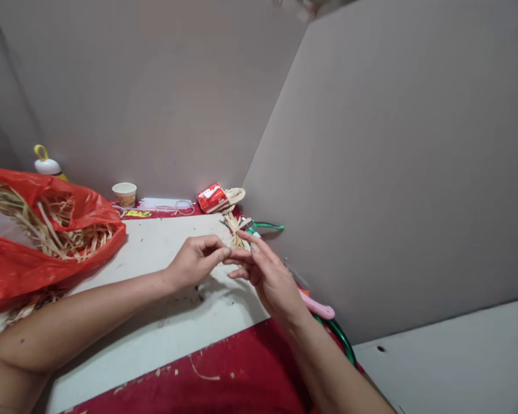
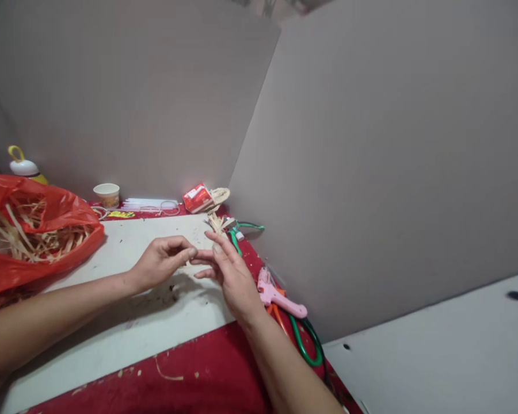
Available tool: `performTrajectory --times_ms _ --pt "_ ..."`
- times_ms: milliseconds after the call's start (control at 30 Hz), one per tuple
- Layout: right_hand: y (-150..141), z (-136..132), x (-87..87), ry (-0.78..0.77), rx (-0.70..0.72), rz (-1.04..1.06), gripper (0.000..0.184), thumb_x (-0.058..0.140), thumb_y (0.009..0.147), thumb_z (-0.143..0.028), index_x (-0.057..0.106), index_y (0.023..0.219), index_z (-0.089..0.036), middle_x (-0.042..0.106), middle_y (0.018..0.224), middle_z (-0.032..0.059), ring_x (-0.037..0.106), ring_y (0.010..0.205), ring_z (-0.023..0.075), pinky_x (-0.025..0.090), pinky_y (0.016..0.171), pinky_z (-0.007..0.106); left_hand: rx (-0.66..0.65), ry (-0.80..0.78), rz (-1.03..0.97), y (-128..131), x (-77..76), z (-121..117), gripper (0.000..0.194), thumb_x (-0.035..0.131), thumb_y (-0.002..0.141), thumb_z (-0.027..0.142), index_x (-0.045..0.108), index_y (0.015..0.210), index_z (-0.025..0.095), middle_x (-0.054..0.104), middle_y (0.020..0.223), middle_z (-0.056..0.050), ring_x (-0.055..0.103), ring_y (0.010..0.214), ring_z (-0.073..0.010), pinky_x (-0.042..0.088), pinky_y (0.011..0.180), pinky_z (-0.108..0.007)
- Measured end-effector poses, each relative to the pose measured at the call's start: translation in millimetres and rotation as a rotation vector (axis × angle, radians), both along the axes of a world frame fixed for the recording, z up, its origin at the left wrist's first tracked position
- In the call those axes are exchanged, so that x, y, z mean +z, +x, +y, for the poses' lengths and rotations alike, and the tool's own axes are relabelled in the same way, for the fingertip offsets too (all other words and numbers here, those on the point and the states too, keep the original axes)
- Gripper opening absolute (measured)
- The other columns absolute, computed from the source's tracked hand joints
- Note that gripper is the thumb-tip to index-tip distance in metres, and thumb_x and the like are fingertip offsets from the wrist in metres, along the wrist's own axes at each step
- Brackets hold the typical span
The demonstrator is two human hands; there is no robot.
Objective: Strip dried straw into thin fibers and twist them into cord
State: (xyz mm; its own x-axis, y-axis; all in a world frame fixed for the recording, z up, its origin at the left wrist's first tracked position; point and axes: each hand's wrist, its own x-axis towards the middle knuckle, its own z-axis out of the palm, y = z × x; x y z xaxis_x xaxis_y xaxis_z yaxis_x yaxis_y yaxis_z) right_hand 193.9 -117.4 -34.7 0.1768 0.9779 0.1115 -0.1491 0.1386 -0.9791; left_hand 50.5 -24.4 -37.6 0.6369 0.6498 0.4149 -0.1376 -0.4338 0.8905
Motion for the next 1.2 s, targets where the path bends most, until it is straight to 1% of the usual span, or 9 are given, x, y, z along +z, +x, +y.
performTrajectory --times_ms 67,267,500,633,833,933,1033,1100,1200 --pt "-3 -9 -1.2 0.041 -0.016 -0.102 0.050 0.050 0.088 -0.048 0.043 0.132 -0.026 0.063 0.112 0.0100 0.058 0.108 0.0246 0.054 0.078 0.037 0.000 -0.055 -0.022 2 -1.1 -2 0.026 0.062 0.080 0.034 0.061 0.065 0.013 0.060 0.060 0.000 0.051 0.055 -0.0081 0.044 0.053 -0.019" --pt "-15 -37 -8.9 0.205 -0.057 -0.325 0.053 0.048 0.091 -0.044 0.033 0.140 -0.035 0.045 0.139 0.0054 0.044 0.127 0.0265 0.048 0.093 0.042 0.013 -0.480 -0.146 10 -0.1 -17 0.030 0.071 0.072 0.038 0.058 0.062 0.013 0.055 0.051 0.003 0.050 0.044 -0.0066 0.044 0.047 -0.020" --pt "-13 -61 -30.8 0.253 -0.027 -0.488 0.060 0.047 0.092 -0.040 0.020 0.146 -0.040 0.039 0.145 0.0033 0.036 0.133 0.0261 0.035 0.106 0.048 -0.067 -0.766 -0.146 12 -2.4 -31 0.033 0.077 0.065 0.036 0.053 0.063 0.013 0.051 0.050 0.006 0.047 0.043 -0.0048 0.046 0.048 -0.020" --pt "-9 -69 -38.3 0.210 -0.037 -0.560 0.065 0.048 0.091 -0.038 0.016 0.147 -0.038 0.033 0.149 0.0043 0.031 0.136 0.0259 0.026 0.111 0.049 -0.072 -0.686 -0.116 10 -3.6 -32 0.036 0.078 0.064 0.040 0.054 0.069 0.013 0.057 0.058 0.004 0.053 0.045 -0.0065 0.046 0.050 -0.021" --pt "-5 -80 -28.2 0.165 0.071 -0.074 0.064 0.040 0.091 -0.048 0.013 0.148 -0.036 0.045 0.141 0.0074 0.032 0.136 0.0232 0.026 0.110 0.051 -0.163 -0.470 -0.055 8 -3.3 -41 0.038 0.068 0.073 0.048 0.052 0.071 0.014 0.049 0.053 0.006 0.045 0.044 -0.0051 0.037 0.047 -0.018" --pt "-5 -89 -24.5 0.163 0.098 0.160 0.070 0.041 0.089 -0.052 0.011 0.149 -0.032 0.054 0.133 0.0100 0.034 0.135 0.0248 0.024 0.109 0.054 -0.263 -0.449 0.009 8 -3.5 -52 0.038 0.059 0.080 0.051 0.049 0.073 0.015 0.045 0.050 0.006 0.040 0.044 -0.0058 0.035 0.047 -0.019" --pt "-5 -99 -22.2 0.123 0.124 0.299 0.072 0.039 0.086 -0.059 0.015 0.148 -0.032 0.056 0.130 0.0113 0.042 0.130 0.0288 0.027 0.106 0.058 -0.299 -0.405 0.053 4 -2.9 -70 0.034 0.051 0.086 0.049 0.044 0.075 0.017 0.042 0.052 0.006 0.038 0.046 -0.0067 0.034 0.047 -0.020" --pt "0 -106 -19.5 0.084 0.085 0.343 0.068 0.031 0.086 -0.063 0.022 0.147 -0.034 0.050 0.137 0.0107 0.044 0.127 0.0314 0.033 0.101 0.061 -0.269 -0.263 0.060 -4 -1.2 -83 0.029 0.047 0.089 0.043 0.043 0.076 0.018 0.042 0.055 0.006 0.038 0.049 -0.0073 0.034 0.049 -0.021" --pt "14 -119 -18.2 0.132 -0.162 0.289 0.060 0.020 0.089 -0.062 0.031 0.143 -0.037 0.035 0.148 0.0046 0.041 0.130 0.0298 0.039 0.098 0.058 -0.238 0.077 0.041 -17 2.2 -96 0.022 0.049 0.088 0.032 0.044 0.074 0.017 0.044 0.062 0.003 0.040 0.057 -0.0085 0.036 0.057 -0.022"
